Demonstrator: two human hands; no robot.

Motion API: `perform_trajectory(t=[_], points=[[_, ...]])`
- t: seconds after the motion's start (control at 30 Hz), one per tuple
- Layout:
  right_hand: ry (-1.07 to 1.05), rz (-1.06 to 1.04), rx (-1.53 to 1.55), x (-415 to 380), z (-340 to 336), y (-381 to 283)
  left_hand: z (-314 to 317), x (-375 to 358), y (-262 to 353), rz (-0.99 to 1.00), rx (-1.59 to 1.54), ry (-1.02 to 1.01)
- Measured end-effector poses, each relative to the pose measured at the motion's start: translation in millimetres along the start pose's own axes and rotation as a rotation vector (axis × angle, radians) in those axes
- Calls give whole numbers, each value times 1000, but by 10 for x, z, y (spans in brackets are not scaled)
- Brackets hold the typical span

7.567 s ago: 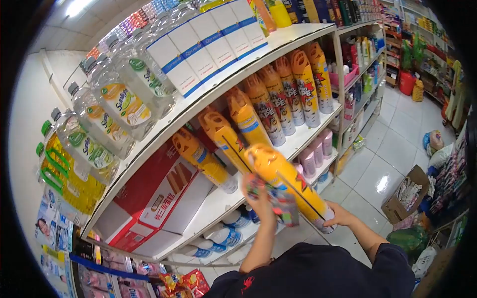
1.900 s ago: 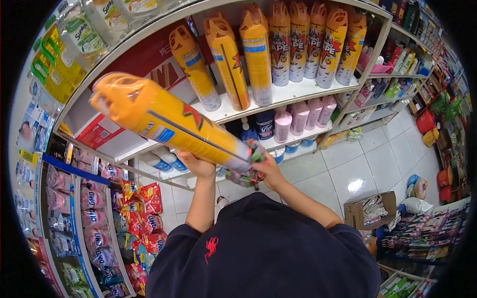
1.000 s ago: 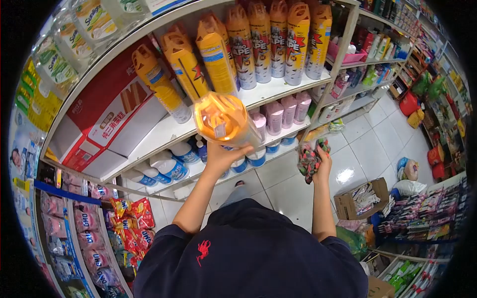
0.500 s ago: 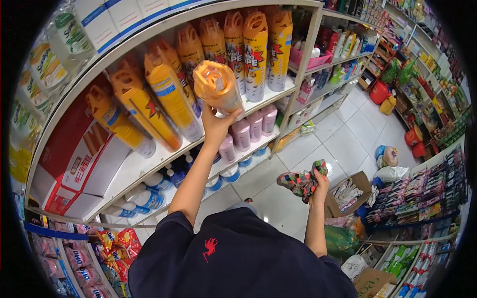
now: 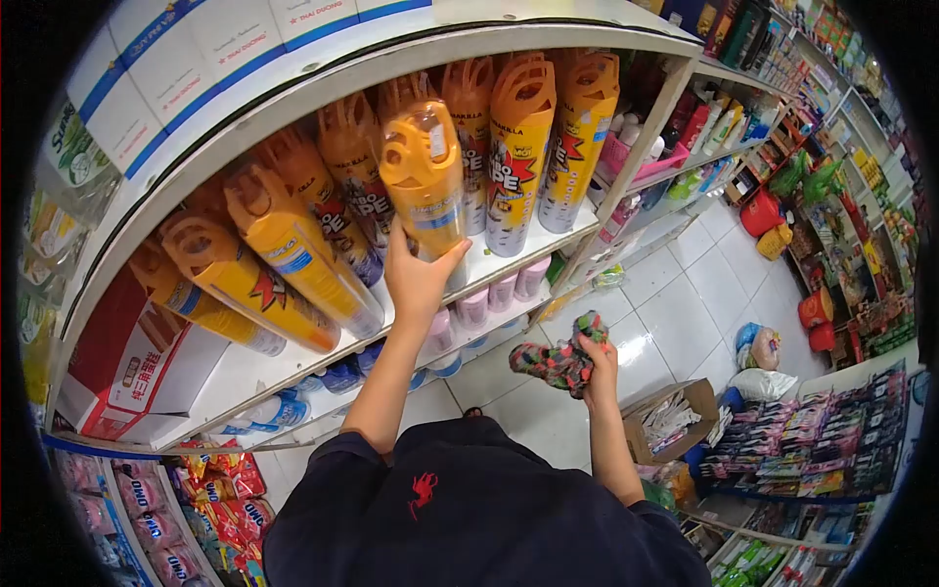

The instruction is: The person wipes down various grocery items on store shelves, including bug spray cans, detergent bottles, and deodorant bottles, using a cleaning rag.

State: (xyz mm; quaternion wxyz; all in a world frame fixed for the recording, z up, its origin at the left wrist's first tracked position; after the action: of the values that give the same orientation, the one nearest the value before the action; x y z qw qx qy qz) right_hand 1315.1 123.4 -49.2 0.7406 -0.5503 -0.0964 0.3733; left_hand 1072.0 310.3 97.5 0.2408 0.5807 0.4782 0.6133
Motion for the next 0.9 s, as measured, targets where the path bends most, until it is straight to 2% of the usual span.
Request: perform_trajectory(t=[0.23, 0.3, 0.33, 0.47, 0.53, 0.57, 0.63, 0.7, 0.77, 0.8, 0.83, 0.9], points=[[-104, 111, -110, 174, 271, 245, 25, 49, -37, -31, 167, 47], [-127, 193, -66, 211, 336, 360, -12, 26, -40, -54, 152, 106], [-133, 195, -62, 219, 389, 368, 19, 16, -95, -111, 117, 81], [-179, 230, -131, 202, 571, 460, 61, -3, -170, -122, 90, 58], [-203, 245, -137, 191, 618, 518, 20, 32, -43, 32, 207, 95], [-229, 244, -136, 174, 652, 534, 15, 26, -75, 20, 220, 93], [-238, 271, -165, 161, 646, 587, 22, 23, -13, 117, 171, 113], [-288, 319, -112, 146, 672, 642, 38, 13, -48, 128, 104, 119], [-324, 356, -125, 150, 656, 712, 99, 8, -47, 93, 69, 36], [-355, 386, -128, 141, 669, 747, 65, 8, 31, 161, 207, 55], [-371, 394, -136, 140, 684, 757, 31, -2, 80, 155, 217, 70], [-406, 432, -139, 128, 734, 792, -132, -50, 272, 236, 252, 226]])
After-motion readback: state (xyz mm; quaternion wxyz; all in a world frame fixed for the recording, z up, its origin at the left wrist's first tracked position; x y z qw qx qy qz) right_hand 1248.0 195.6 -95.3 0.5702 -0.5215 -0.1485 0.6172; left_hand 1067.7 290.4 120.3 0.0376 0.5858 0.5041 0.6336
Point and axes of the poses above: each hand's wrist, its own x-axis towards the middle knuckle, its own z-axis out of the palm, y = z × x, the point moved 10 cm from there along x, towards the middle knuckle, and after that the axes turned 11 degrees about y, right-handed, at the moved point
